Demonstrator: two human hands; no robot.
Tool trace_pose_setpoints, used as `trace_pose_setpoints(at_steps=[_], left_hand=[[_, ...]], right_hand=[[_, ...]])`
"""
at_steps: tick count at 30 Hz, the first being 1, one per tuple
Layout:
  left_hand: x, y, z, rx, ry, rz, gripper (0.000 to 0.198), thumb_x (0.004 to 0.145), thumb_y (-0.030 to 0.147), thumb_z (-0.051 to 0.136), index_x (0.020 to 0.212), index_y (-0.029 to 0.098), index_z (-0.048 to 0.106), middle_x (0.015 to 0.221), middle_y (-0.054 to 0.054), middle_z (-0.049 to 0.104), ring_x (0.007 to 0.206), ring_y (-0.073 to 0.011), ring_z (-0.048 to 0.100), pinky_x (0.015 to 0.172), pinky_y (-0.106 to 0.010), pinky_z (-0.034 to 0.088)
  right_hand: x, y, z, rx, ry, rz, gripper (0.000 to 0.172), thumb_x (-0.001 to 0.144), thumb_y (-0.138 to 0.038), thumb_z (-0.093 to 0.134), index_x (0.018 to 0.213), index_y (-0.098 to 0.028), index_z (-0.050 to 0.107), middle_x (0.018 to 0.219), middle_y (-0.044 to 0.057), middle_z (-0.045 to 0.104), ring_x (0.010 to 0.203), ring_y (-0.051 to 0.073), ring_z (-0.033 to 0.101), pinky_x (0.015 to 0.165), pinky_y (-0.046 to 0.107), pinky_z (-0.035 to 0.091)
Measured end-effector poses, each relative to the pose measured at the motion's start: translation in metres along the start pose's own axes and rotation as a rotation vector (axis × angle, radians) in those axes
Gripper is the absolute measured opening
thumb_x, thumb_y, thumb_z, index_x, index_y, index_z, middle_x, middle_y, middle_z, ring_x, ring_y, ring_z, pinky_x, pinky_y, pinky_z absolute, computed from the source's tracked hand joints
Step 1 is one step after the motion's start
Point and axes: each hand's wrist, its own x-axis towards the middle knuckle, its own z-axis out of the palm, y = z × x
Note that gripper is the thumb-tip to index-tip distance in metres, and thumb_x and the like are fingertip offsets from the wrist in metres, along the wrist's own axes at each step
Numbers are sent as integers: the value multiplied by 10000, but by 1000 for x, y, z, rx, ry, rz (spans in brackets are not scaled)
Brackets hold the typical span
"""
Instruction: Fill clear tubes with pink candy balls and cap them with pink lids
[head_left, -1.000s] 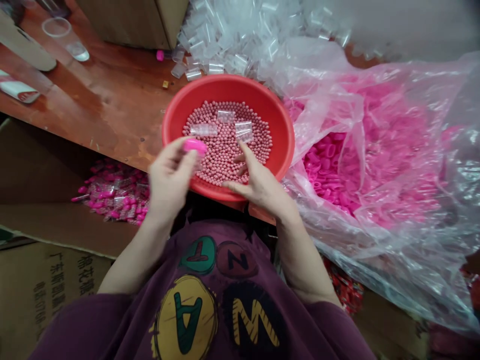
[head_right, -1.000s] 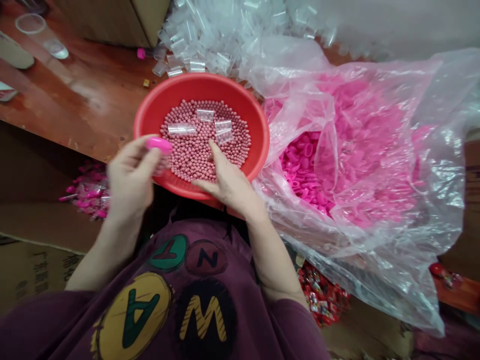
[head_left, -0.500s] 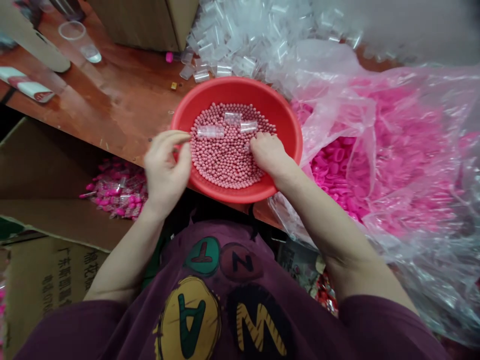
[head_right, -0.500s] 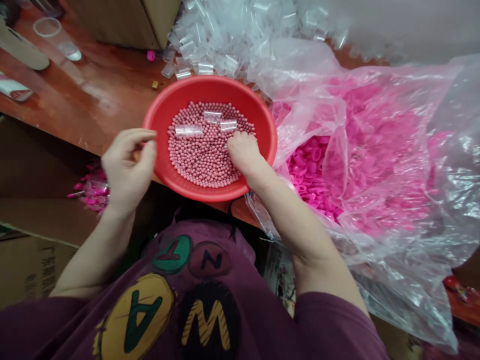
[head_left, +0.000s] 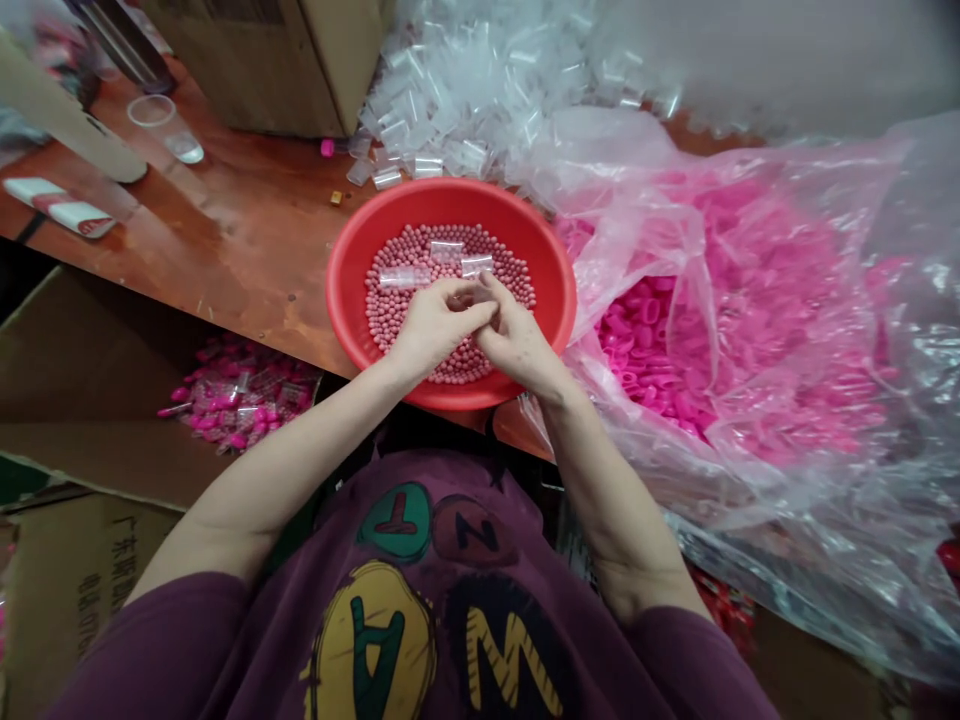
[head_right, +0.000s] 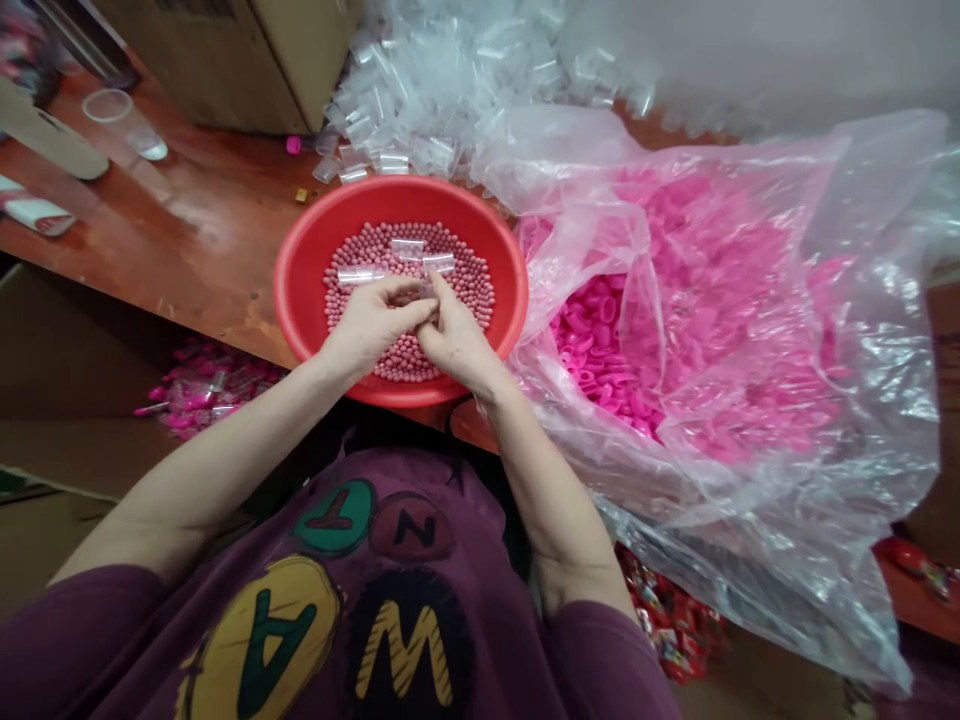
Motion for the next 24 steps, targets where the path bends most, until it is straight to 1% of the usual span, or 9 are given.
trace_pose_setpoints(at_steps=[3, 6, 9, 12, 14, 17, 19, 21, 24], left_hand=[[15, 6, -16, 372, -69, 83, 143, 808, 212, 761, 926, 150, 814, 892, -45, 798, 844, -180, 694, 820, -302, 530], [35, 11, -39, 961, -183, 146, 174, 828, 242, 762, 970, 158, 820, 858, -61, 783, 862, -232, 710, 845, -350, 535], [51, 9, -53, 1501, -373, 125, 135, 850, 203, 724, 924, 139, 816, 848, -119, 763, 924, -313, 744, 854, -412, 550], [63, 0, -46, 1780, -516, 111, 214, 898, 154, 626, 947, 120, 830, 894, -166, 775, 999, -372, 764, 858, -461, 575], [68, -8, -28, 1795, -584, 99, 252, 883, 133, 612, 984, 122, 842, 935, -191, 798, 1060, -404, 772, 896, -481, 586], [72, -21, 8, 1681, -644, 84, 277, 831, 139, 654, 1028, 99, 844, 1041, -234, 821, 1134, -442, 774, 975, -495, 580], [73, -29, 30, 1544, -627, 68, 261, 790, 118, 678, 1000, 94, 832, 1051, -232, 821, 1126, -434, 774, 995, -479, 572], [74, -35, 45, 1396, -587, 60, 205, 757, 89, 695, 928, 115, 806, 984, -197, 811, 1072, -394, 768, 980, -446, 567], [76, -38, 50, 1271, -544, 54, 73, 781, 131, 726, 849, 150, 746, 870, -118, 760, 929, -304, 728, 906, -396, 553]], right_hand=[[-18, -4, -11, -2, 44, -12, 752, 978, -197, 579, 1720, -214, 453, 1478, 131, 771, 1091, 243, 800, 1062, 482, 690], [-43, 2, -31, -3, 249, -56, 556, 1033, -249, 583, 1587, -272, 618, 1481, 112, 763, 1040, 225, 790, 1019, 464, 696], [-73, 27, -63, -20, 464, -11, 357, 1062, -293, 572, 1361, -279, 765, 1271, 74, 832, 1012, 222, 798, 1020, 473, 687], [-101, 65, -102, -117, 616, 151, 320, 1029, -286, 576, 1239, -230, 811, 1119, 85, 854, 912, 229, 801, 973, 491, 688], [-113, 88, -125, -221, 653, 245, 322, 1003, -258, 567, 1190, -206, 823, 1100, 105, 858, 982, 263, 813, 1034, 531, 667], [-114, 104, -141, -410, 579, 289, 328, 998, -207, 541, 1149, -192, 832, 1153, 140, 858, 1118, 301, 806, 1111, 543, 631], [-103, 103, -140, -543, 490, 298, 350, 1014, -180, 518, 1176, -171, 829, 1226, 176, 840, 1157, 316, 794, 1111, 524, 625], [-87, 95, -134, -691, 392, 357, 379, 1035, -184, 511, 1268, -135, 806, 1308, 219, 803, 1179, 353, 781, 1077, 531, 628], [-65, 83, -124, -914, 261, 491, 417, 1051, -203, 514, 1364, -70, 754, 1367, 280, 753, 1185, 424, 767, 1030, 582, 618]])
